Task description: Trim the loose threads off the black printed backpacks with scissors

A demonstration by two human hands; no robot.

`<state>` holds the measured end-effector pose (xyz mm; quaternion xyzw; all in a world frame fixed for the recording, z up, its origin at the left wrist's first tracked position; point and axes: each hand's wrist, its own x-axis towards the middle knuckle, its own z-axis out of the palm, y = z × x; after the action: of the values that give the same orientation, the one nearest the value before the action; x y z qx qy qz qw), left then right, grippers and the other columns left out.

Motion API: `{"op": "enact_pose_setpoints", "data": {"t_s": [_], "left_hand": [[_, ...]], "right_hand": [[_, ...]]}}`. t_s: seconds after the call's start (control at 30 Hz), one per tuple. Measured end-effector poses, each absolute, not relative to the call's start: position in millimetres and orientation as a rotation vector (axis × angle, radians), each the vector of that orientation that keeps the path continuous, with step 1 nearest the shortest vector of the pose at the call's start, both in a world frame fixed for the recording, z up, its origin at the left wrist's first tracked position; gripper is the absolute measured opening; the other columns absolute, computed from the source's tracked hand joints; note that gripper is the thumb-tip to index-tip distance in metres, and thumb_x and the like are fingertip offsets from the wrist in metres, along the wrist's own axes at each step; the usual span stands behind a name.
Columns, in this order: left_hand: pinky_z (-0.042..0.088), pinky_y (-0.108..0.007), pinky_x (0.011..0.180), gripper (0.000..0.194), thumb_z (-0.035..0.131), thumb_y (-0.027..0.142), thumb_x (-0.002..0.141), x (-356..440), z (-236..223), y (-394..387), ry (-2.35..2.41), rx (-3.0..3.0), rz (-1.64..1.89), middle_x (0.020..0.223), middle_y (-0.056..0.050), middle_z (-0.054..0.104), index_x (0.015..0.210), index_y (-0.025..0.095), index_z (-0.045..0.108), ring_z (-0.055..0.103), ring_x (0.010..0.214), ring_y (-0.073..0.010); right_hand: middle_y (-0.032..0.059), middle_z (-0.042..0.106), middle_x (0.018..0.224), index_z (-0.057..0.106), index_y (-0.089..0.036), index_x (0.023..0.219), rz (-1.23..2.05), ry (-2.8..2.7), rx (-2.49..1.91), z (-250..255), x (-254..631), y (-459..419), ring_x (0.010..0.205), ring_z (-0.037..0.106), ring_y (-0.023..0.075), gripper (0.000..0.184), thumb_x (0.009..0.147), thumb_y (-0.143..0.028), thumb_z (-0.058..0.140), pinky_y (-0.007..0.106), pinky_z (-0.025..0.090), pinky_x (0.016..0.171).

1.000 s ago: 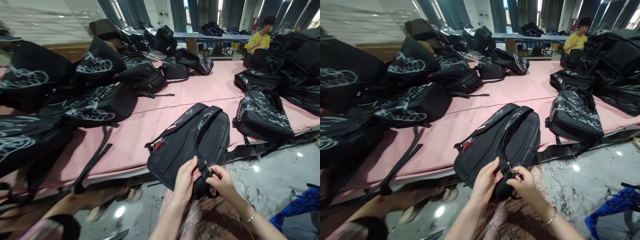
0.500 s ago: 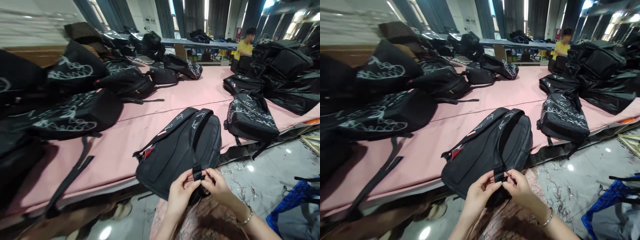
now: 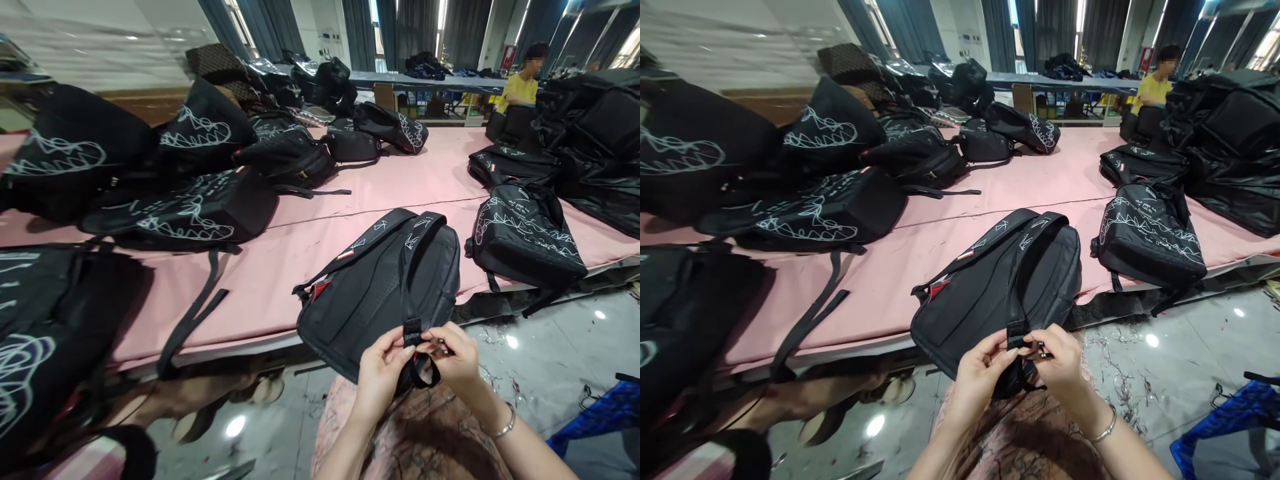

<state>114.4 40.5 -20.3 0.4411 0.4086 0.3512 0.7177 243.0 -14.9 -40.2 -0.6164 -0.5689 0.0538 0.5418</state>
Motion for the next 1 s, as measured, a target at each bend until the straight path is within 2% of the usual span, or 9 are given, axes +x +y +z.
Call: {"op": "enact_pose_setpoints", "data": {"t_s": [0.37,0.5,0.57,0.63,0.73,0.77,0.83,0.9,1.0], "left_hand": [[0.052,-0.029,0.071,0.032,0.073,0.019,0.055,114.3,-20.1,38.9,0.966,0.999,0.834,0.080,-0.007,0.071,0.086,0.014,0.068,0.066,0.075,-0.0203],[0.051,-0.028,0.073,0.031,0.070,0.019,0.059,114.6,-25.9,38.9,0.931,1.040,0.814,0.084,-0.008,0.071,0.088,0.012,0.067,0.065,0.078,-0.0201],[0.051,-0.029,0.074,0.031,0.070,0.020,0.060,115.6,-28.0,39.2,0.900,1.041,0.807,0.085,-0.009,0.071,0.090,0.012,0.067,0.066,0.079,-0.0204],[0.051,-0.030,0.076,0.032,0.070,0.020,0.060,116.4,-29.5,40.0,0.874,1.022,0.804,0.087,-0.009,0.072,0.090,0.012,0.067,0.066,0.080,-0.0206],[0.051,-0.030,0.078,0.032,0.070,0.019,0.060,115.8,-30.9,41.5,0.867,0.987,0.800,0.088,-0.009,0.072,0.090,0.012,0.067,0.066,0.081,-0.0204],[0.050,-0.030,0.079,0.032,0.070,0.019,0.060,115.0,-31.1,42.0,0.869,0.980,0.794,0.089,-0.009,0.072,0.091,0.012,0.067,0.066,0.081,-0.0202],[0.050,-0.030,0.079,0.032,0.070,0.020,0.061,113.4,-31.3,43.0,0.868,0.966,0.779,0.091,-0.009,0.072,0.093,0.012,0.066,0.066,0.082,-0.0200],[0.050,-0.030,0.079,0.033,0.070,0.020,0.062,112.4,-31.2,43.5,0.863,0.950,0.761,0.091,-0.009,0.072,0.094,0.013,0.066,0.066,0.082,-0.0197],[0.050,-0.029,0.077,0.032,0.069,0.019,0.062,112.9,-31.3,43.7,0.856,0.936,0.743,0.089,-0.008,0.072,0.093,0.013,0.067,0.066,0.080,-0.0190]], "right_hand": [[0.0030,0.063,0.063,0.070,-0.020,0.081,0.205,-1.350,-1.404,-39.0,236.9,-10.6,0.053,0.054,0.0121,0.021,0.079,-0.017,0.050,0.022,0.043,0.047],[0.0017,0.060,0.061,0.067,-0.019,0.070,0.470,-1.190,-1.437,-38.9,232.6,-11.2,0.055,0.052,0.0117,0.012,0.075,-0.021,0.057,0.022,0.042,0.051],[-0.0018,0.052,0.056,0.061,-0.017,0.067,0.723,-0.918,-1.385,-41.0,228.5,-10.8,0.048,0.045,0.0091,0.012,0.074,-0.028,0.061,0.021,0.037,0.045],[-0.0077,0.038,0.048,0.054,-0.018,0.069,0.955,-0.631,-1.248,-44.6,224.9,-10.7,0.039,0.030,0.0056,0.020,0.073,-0.036,0.062,0.018,0.027,0.038],[-0.0119,0.025,0.046,0.046,-0.019,0.067,1.113,-0.437,-1.147,-50.2,226.2,-15.4,0.037,0.017,0.0035,0.031,0.072,-0.044,0.064,0.017,0.017,0.036],[-0.0115,0.026,0.047,0.046,-0.019,0.067,1.100,-0.439,-1.175,-51.8,229.1,-19.0,0.037,0.019,0.0038,0.031,0.073,-0.045,0.063,0.017,0.018,0.036],[-0.0082,0.037,0.050,0.051,-0.018,0.075,0.989,-0.525,-1.308,-55.4,238.5,-29.3,0.040,0.031,0.0060,0.027,0.078,-0.044,0.057,0.018,0.027,0.039],[-0.0020,0.053,0.064,0.055,-0.019,0.090,0.798,-0.712,-1.466,-60.4,250.4,-42.0,0.054,0.048,0.0109,0.022,0.084,-0.040,0.050,0.021,0.039,0.049],[0.0043,0.061,0.085,0.054,-0.020,0.100,0.527,-1.108,-1.578,-69.3,266.2,-58.1,0.075,0.057,0.0161,0.018,0.087,-0.030,0.046,0.026,0.045,0.065]]}}
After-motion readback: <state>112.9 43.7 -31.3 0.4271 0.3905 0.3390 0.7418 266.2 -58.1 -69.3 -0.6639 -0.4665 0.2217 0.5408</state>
